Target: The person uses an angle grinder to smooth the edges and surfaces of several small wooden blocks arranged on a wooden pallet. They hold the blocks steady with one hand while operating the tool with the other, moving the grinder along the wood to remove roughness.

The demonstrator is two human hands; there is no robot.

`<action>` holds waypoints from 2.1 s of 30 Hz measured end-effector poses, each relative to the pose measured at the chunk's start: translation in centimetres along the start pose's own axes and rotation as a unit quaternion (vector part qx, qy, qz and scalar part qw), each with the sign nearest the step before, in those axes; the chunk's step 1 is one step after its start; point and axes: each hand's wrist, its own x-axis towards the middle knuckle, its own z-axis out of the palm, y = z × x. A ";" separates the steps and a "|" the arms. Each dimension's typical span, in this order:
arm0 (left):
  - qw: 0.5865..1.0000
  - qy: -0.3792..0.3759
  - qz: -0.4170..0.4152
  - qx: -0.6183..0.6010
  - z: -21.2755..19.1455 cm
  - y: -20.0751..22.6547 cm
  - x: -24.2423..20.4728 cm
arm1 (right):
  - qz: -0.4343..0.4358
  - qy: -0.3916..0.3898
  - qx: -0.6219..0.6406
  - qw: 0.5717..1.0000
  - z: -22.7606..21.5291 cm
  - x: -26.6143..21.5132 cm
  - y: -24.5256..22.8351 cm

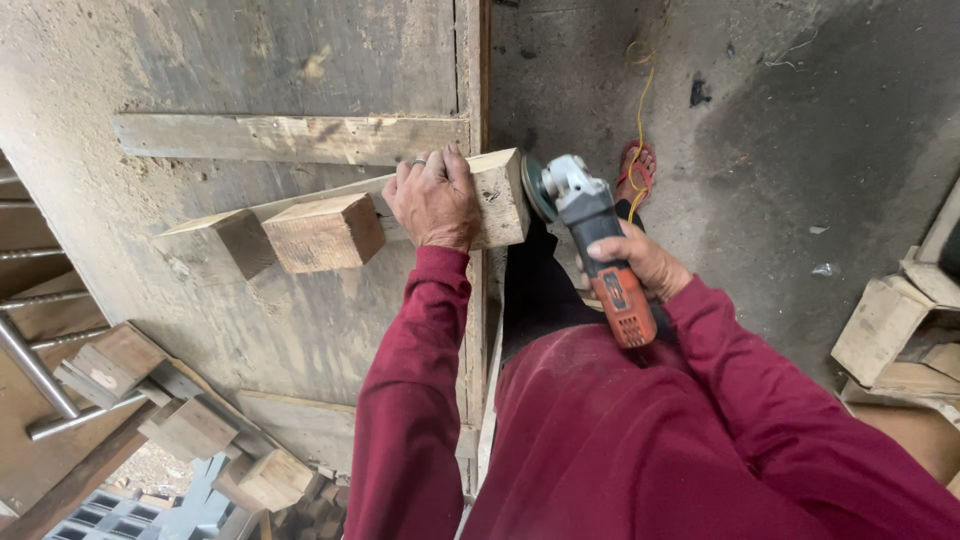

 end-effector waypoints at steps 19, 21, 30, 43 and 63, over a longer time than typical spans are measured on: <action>1.000 0.000 -0.007 0.000 0.1 -0.3 -0.4 | -0.036 0.004 -0.039 0.999 1.0 0.5 -0.8; 1.000 -0.006 -0.014 -0.002 0.1 -0.5 -0.7 | -0.049 0.043 -0.061 0.996 1.4 0.8 -1.1; 1.000 -0.009 -0.015 -0.008 -0.2 -0.2 -0.6 | -0.081 0.070 -0.091 0.990 0.6 1.3 -0.2; 1.000 0.004 0.006 0.003 0.4 -0.6 -0.6 | -0.086 -0.035 -0.056 0.994 2.9 -1.6 -1.8; 1.000 -0.014 -0.025 -0.008 0.3 -0.5 -0.9 | -0.097 -0.019 -0.086 0.991 2.0 -1.8 0.7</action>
